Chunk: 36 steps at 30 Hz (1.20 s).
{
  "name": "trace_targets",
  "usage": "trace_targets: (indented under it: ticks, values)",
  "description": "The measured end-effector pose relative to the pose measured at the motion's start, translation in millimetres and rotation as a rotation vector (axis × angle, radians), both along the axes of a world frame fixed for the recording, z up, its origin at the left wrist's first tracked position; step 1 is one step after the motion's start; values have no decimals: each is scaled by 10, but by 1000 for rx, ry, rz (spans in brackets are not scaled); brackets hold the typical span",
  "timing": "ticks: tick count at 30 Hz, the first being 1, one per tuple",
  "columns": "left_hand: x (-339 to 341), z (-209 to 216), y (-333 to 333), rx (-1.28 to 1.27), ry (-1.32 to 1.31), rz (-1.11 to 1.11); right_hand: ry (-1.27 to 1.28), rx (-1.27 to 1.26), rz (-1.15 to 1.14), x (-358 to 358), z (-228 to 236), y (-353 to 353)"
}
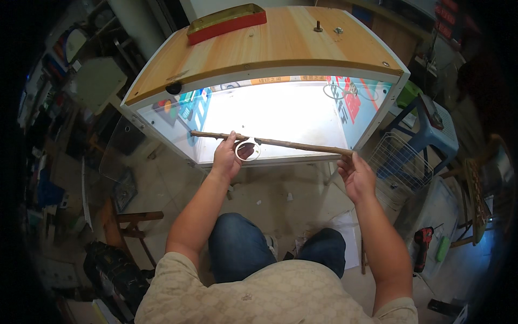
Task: The person uses a cordless drill to drive screws into a wooden board, then positions a long stick with a metal ring across the board and secures it. The person remains seated on the floor throughout the task.
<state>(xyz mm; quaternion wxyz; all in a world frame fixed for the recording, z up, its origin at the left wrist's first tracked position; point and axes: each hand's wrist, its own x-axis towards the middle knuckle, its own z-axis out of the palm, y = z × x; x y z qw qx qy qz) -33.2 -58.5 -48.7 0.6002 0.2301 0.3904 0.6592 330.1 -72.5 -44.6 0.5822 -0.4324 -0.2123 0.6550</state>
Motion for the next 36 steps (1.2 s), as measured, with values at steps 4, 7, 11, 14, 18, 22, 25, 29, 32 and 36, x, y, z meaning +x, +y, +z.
trace_targets:
  ticks: [4, 7, 11, 14, 18, 22, 25, 29, 32, 36]
  values:
    - [-19, -76, 111, 26, 0, 35, 55, -47, -22, -86, -27, 141]
    - [-4, -71, 199, 39, -66, 49, 69, -67, -54, -153, -26, 211]
    - [50, -1, 234, 21, -10, 125, 75, -37, -73, -230, 4, 284]
    - [127, 41, 208, 9, 18, 176, 76, -35, -78, -268, 30, 303]
    - [184, 79, 183, 15, 23, 212, 68, -29, -105, -325, 49, 283]
    - [178, 104, 165, 63, 13, 193, 60, 75, -127, -364, 85, 235]
    - [178, 99, 173, 81, 13, 202, 42, 107, -128, -378, 131, 248]
    - [197, 79, 202, 78, -8, 224, 5, 107, -135, -392, 176, 280]
    - [193, 71, 209, 93, -23, 226, -7, 99, -144, -409, 185, 301]
    - [196, 53, 209, 121, -42, 221, -18, 98, -152, -415, 178, 324]
